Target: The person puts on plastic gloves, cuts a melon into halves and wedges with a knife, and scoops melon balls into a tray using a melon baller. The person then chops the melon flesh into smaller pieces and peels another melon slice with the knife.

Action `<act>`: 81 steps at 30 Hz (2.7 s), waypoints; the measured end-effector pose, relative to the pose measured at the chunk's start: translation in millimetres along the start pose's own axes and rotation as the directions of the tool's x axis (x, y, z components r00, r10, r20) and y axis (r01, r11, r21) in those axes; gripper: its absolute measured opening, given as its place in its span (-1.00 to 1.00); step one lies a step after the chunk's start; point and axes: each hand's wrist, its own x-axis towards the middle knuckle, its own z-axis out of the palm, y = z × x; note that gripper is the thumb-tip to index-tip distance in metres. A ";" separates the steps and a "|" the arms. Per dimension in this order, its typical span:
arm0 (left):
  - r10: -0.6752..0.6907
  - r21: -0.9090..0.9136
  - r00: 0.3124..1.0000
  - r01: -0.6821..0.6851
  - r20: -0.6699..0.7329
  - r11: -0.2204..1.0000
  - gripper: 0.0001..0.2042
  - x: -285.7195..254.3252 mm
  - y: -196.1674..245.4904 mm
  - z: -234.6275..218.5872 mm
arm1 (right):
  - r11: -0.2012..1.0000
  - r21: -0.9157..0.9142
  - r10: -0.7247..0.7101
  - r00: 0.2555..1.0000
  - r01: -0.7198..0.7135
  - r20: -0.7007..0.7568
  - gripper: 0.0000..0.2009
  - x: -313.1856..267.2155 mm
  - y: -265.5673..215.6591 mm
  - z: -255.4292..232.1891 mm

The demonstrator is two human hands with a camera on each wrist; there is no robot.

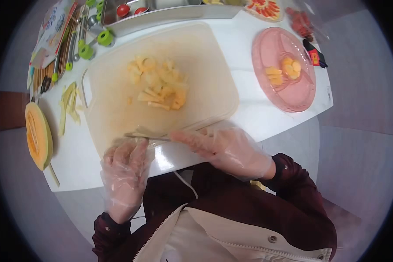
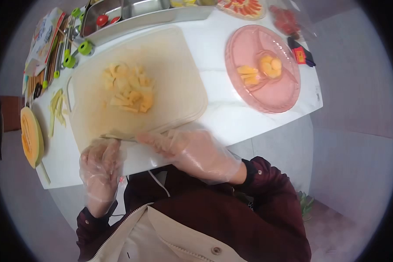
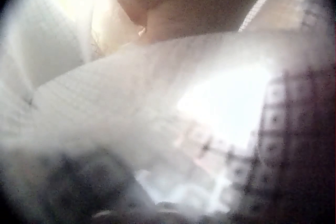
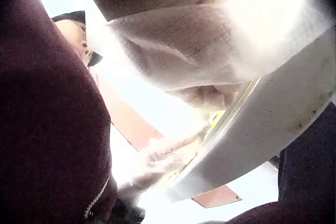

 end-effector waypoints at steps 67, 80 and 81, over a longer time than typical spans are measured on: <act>0.209 0.169 0.926 -0.162 -0.313 0.972 -0.64 28.3 -18.2 -23.9 | 0.981 -0.127 -0.171 0.957 0.144 -0.234 -0.29 -3.7 -16.7 -11.1; -0.539 -0.868 0.841 0.309 0.059 0.388 -0.84 22.6 -14.1 -29.4 | 0.956 -0.105 0.160 0.788 -0.274 -0.595 -0.41 10.0 20.3 1.8; -0.528 -0.871 0.847 0.303 0.060 0.388 -0.84 23.5 -15.6 -29.2 | 0.952 -0.143 0.144 0.807 -0.272 -0.573 -0.40 10.9 19.4 4.1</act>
